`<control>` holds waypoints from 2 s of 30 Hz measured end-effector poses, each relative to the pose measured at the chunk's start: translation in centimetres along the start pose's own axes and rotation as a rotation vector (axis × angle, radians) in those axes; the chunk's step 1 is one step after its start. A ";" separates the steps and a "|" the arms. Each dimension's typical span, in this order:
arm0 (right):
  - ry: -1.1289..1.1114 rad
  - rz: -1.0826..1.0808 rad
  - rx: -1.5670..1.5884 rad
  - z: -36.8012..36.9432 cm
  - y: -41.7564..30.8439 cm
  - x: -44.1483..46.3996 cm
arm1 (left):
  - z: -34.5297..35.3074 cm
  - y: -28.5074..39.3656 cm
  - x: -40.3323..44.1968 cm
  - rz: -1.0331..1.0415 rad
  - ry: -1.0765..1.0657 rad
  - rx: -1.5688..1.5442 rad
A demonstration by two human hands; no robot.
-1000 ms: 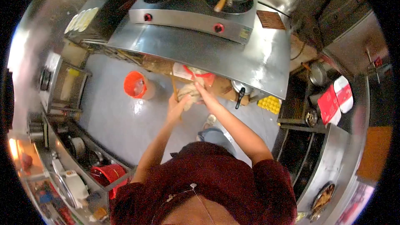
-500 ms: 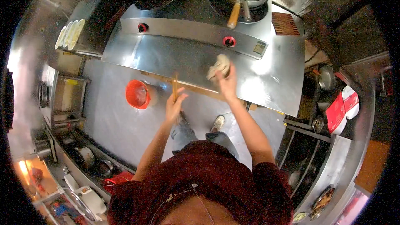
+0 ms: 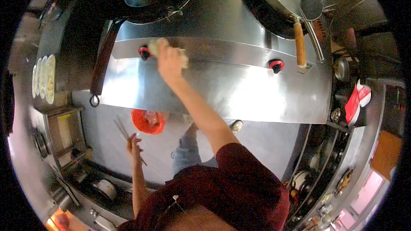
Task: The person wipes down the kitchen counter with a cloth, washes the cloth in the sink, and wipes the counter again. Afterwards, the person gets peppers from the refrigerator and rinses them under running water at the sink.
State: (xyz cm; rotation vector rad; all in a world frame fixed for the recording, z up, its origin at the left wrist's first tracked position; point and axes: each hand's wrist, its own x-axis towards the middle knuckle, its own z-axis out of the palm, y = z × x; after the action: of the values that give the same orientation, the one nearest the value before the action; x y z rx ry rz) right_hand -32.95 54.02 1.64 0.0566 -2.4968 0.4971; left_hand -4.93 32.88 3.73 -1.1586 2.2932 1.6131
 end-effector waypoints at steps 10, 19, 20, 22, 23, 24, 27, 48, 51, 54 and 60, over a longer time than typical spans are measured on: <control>0.054 0.310 -0.023 -10.0 18.7 -2.9 | -3.8 1.1 5.8 -0.029 -0.016 0.033; -0.209 -0.243 -0.059 -1.7 1.4 2.8 | -0.8 2.4 5.0 -0.013 0.075 0.048; -0.122 -0.342 0.045 -2.1 1.6 3.8 | -0.7 2.6 5.1 0.019 0.104 0.064; -0.178 -0.273 -0.146 -5.9 5.0 4.7 | -0.2 2.8 4.6 -0.034 0.107 0.026; -0.248 -0.174 -0.090 -8.2 7.1 6.0 | 0.3 2.8 4.3 -0.027 0.110 0.022; -0.256 -0.058 -0.103 -10.1 9.1 7.2 | 1.3 3.2 4.7 -0.011 0.088 0.004; -0.360 -0.001 -0.087 -13.9 11.3 10.4 | 2.4 3.0 3.9 -0.026 0.066 0.065; 0.277 0.697 0.295 8.9 30.0 37.0 | 2.2 -7.0 -1.7 -0.425 0.246 -0.038; -0.037 0.353 -0.120 8.0 26.3 33.7 | 0.5 -8.1 -2.3 -0.366 0.215 -0.062; 0.029 0.350 -0.484 7.2 18.0 27.0 | 1.7 -5.2 -0.4 -0.315 0.129 -0.099; -0.206 -0.042 -0.021 -8.6 8.4 9.8 | 1.8 -2.8 4.8 -0.295 0.003 -0.063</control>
State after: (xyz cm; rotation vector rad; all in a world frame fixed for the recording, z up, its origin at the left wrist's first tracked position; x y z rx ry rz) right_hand -37.68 65.58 10.77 0.1587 -2.6948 0.4684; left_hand -7.11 31.48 -1.50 -1.4342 1.9701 1.5804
